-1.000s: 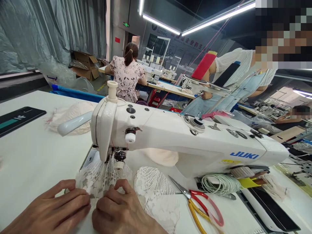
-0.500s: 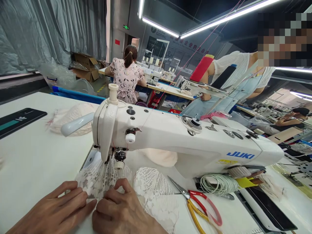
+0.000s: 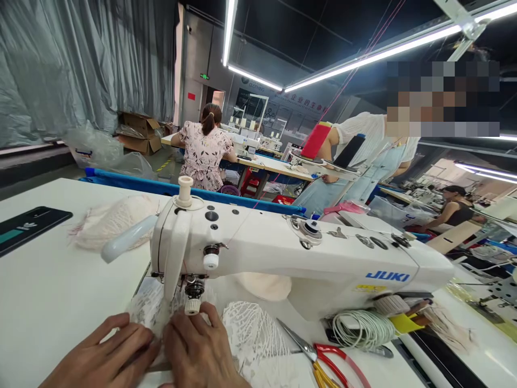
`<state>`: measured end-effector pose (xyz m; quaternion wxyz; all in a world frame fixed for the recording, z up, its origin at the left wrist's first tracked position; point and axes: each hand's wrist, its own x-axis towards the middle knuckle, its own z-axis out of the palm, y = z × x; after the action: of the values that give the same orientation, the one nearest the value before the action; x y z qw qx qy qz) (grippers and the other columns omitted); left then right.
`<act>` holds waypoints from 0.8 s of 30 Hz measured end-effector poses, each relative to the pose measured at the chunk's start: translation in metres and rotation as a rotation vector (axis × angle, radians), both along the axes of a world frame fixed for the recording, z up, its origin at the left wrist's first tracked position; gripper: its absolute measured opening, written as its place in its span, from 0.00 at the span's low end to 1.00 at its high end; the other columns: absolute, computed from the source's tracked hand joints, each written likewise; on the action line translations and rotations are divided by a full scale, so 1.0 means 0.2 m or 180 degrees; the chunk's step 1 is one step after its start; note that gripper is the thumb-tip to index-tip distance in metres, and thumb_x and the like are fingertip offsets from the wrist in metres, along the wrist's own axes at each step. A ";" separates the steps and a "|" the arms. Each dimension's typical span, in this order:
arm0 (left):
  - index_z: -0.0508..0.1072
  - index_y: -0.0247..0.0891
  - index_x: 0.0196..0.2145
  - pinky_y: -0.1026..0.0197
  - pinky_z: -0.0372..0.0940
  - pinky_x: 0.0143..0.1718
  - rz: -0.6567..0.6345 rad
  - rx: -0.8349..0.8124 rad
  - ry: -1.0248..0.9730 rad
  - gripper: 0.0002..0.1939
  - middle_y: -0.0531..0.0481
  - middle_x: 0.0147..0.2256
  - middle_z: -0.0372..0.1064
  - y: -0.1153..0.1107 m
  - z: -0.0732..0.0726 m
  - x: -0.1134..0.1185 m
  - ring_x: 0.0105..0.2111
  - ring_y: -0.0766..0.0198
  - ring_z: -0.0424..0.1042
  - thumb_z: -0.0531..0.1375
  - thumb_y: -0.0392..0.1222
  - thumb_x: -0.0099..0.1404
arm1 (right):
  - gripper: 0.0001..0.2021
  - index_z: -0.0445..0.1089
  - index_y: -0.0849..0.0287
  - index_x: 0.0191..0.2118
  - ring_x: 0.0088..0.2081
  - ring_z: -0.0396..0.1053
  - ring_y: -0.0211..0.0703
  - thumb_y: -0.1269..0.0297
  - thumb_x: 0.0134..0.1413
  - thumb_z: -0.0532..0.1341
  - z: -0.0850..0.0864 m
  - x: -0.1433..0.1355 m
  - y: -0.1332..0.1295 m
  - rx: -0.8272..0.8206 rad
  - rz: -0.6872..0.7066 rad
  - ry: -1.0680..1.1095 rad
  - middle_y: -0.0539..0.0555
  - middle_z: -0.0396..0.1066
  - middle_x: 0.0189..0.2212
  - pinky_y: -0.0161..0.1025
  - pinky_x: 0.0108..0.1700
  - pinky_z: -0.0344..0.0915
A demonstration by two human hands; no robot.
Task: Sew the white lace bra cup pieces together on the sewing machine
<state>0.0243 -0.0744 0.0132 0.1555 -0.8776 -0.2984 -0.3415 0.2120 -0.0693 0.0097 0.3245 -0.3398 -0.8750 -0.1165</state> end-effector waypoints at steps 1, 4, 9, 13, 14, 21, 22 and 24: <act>0.76 0.39 0.33 0.55 0.56 0.43 -0.0024 -0.0017 0.0067 0.22 0.53 0.25 0.71 0.02 0.02 0.00 0.27 0.63 0.66 0.43 0.29 0.69 | 0.37 0.67 0.59 0.44 0.36 0.69 0.44 0.40 0.62 0.29 -0.01 0.01 0.01 0.0002 -0.0029 -0.0057 0.56 0.73 0.38 0.45 0.48 0.58; 0.76 0.38 0.33 0.55 0.56 0.45 -0.0087 -0.0057 0.0060 0.18 0.52 0.26 0.70 0.10 0.04 -0.01 0.28 0.63 0.67 0.47 0.30 0.68 | 0.35 0.66 0.61 0.49 0.41 0.70 0.46 0.39 0.63 0.33 -0.02 0.03 0.05 -0.0013 -0.0053 -0.0204 0.59 0.72 0.44 0.46 0.53 0.58; 0.75 0.36 0.34 0.55 0.54 0.47 -0.0161 -0.0004 0.0090 0.16 0.50 0.29 0.70 0.18 -0.01 -0.02 0.30 0.63 0.67 0.47 0.30 0.67 | 0.36 0.63 0.63 0.55 0.49 0.67 0.49 0.37 0.60 0.40 -0.01 0.05 0.08 0.0187 -0.0206 -0.0455 0.61 0.72 0.47 0.49 0.55 0.59; 0.74 0.36 0.37 0.54 0.53 0.48 -0.0073 0.0089 0.0240 0.14 0.49 0.32 0.70 0.21 -0.03 -0.02 0.34 0.61 0.67 0.49 0.32 0.68 | 0.33 0.64 0.63 0.54 0.50 0.67 0.50 0.41 0.63 0.40 -0.01 0.05 0.10 0.0260 -0.0267 -0.0342 0.61 0.73 0.46 0.49 0.55 0.59; 0.74 0.36 0.37 0.54 0.53 0.48 -0.0051 0.0119 0.0277 0.14 0.49 0.31 0.70 0.20 -0.03 -0.02 0.35 0.61 0.67 0.49 0.32 0.68 | 0.32 0.65 0.63 0.53 0.49 0.68 0.50 0.41 0.63 0.40 -0.01 0.05 0.10 0.0284 -0.0273 -0.0312 0.61 0.73 0.45 0.49 0.55 0.59; 0.78 0.40 0.39 0.55 0.53 0.52 0.0178 0.0169 0.0550 0.21 0.47 0.38 0.75 0.12 -0.04 -0.05 0.41 0.61 0.67 0.45 0.33 0.71 | 0.35 0.70 0.60 0.42 0.32 0.69 0.42 0.45 0.65 0.30 0.02 0.05 0.05 0.0249 -0.0077 -0.0189 0.55 0.74 0.34 0.47 0.52 0.57; 0.78 0.41 0.39 0.55 0.52 0.53 0.0221 0.0199 0.0580 0.21 0.48 0.39 0.75 0.11 -0.06 -0.06 0.42 0.60 0.67 0.45 0.34 0.71 | 0.35 0.70 0.60 0.40 0.28 0.67 0.40 0.47 0.66 0.29 0.03 0.05 0.04 0.0249 -0.0045 -0.0127 0.54 0.73 0.30 0.47 0.51 0.57; 0.79 0.43 0.38 0.55 0.52 0.53 0.0284 0.0254 0.0564 0.21 0.48 0.39 0.76 0.08 -0.10 -0.06 0.42 0.59 0.67 0.45 0.35 0.71 | 0.35 0.70 0.60 0.35 0.25 0.64 0.39 0.50 0.68 0.29 0.06 0.05 0.03 0.0336 -0.0043 0.0011 0.52 0.71 0.25 0.45 0.46 0.56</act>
<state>0.0115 -0.0584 -0.0074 0.2311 -0.8833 -0.3085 -0.2669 0.2223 -0.0630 0.0217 0.3426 -0.3282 -0.8648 -0.1641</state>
